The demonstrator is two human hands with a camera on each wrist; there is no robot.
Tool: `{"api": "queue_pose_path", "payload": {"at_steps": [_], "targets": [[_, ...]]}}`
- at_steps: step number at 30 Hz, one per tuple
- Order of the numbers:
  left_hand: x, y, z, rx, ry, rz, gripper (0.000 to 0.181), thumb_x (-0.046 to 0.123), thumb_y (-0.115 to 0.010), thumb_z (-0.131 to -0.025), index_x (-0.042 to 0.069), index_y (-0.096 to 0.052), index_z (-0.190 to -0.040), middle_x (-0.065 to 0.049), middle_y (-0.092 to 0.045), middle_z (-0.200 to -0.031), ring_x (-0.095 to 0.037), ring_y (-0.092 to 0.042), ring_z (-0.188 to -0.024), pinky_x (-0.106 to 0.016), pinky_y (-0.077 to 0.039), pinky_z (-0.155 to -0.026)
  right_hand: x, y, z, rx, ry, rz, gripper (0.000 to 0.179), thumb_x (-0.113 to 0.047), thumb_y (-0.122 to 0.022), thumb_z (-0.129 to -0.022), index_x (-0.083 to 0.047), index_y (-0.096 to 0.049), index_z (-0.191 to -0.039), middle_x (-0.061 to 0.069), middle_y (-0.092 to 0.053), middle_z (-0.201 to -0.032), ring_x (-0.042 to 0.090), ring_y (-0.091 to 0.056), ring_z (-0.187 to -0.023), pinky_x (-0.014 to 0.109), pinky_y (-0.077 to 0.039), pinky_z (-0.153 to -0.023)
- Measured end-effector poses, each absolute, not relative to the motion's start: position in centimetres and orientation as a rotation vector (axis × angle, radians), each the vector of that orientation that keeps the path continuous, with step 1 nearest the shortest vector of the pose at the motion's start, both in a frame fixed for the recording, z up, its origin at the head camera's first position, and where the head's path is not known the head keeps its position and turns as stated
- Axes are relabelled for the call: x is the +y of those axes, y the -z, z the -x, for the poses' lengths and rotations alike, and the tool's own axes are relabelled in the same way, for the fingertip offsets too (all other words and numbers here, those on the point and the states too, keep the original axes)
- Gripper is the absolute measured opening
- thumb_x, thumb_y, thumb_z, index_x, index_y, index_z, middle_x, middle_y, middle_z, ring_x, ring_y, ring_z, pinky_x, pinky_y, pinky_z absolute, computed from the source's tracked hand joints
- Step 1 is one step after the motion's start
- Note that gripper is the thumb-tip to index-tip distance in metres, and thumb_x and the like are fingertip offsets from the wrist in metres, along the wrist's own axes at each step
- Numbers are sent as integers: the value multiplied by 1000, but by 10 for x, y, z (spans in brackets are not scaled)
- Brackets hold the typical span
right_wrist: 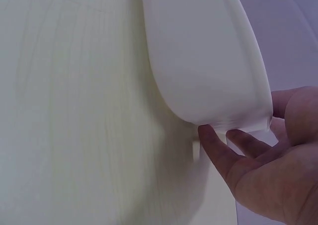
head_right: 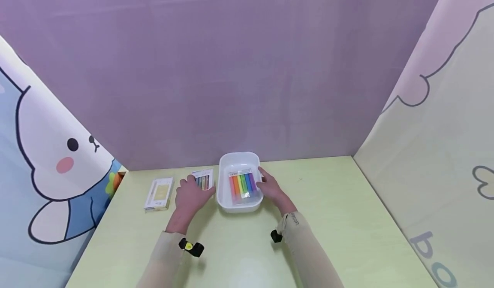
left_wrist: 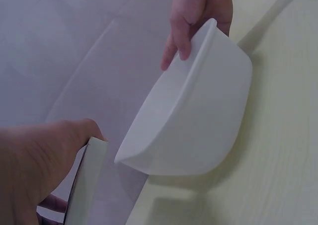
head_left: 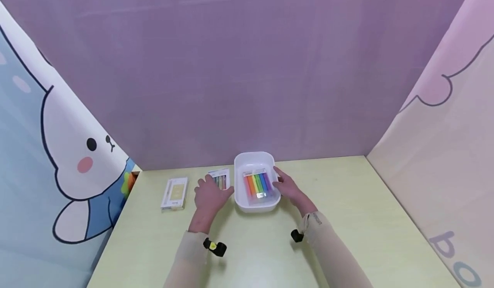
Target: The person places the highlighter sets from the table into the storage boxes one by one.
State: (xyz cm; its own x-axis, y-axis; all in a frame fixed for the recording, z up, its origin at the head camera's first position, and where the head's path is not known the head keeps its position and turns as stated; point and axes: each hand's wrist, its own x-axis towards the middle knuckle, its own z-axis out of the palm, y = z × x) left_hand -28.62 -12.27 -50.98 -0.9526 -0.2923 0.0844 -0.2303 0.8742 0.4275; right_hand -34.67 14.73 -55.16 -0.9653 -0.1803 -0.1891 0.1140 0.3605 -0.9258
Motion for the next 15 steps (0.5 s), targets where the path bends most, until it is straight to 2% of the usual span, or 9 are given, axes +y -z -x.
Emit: {"api": "queue_pose_path", "payload": {"at_steps": [10,15], "targets": [[-102,496,290,-2897,689,-410,94,63,-70,-70,-6,-43,-127,-26,-49,-109,-42,-53,-93,-51,-51,-71,142,553,352,2323,1683,13,66,-8,-53,-97,-24,-26,-155,27,-39,-145,40,-43,-129,47,-45,-97],[-93,496,289,-2889,694,-370,94,63,-71,-71,-6,-43,-128,-25,-49,-108,-41,-53,-93,-52,-52,-71,140,556,348,2326,1689,17,64,-8,-52,-98,-23,-27,-155,28,-41,-143,39,-48,-124,44,-50,-88]]}}
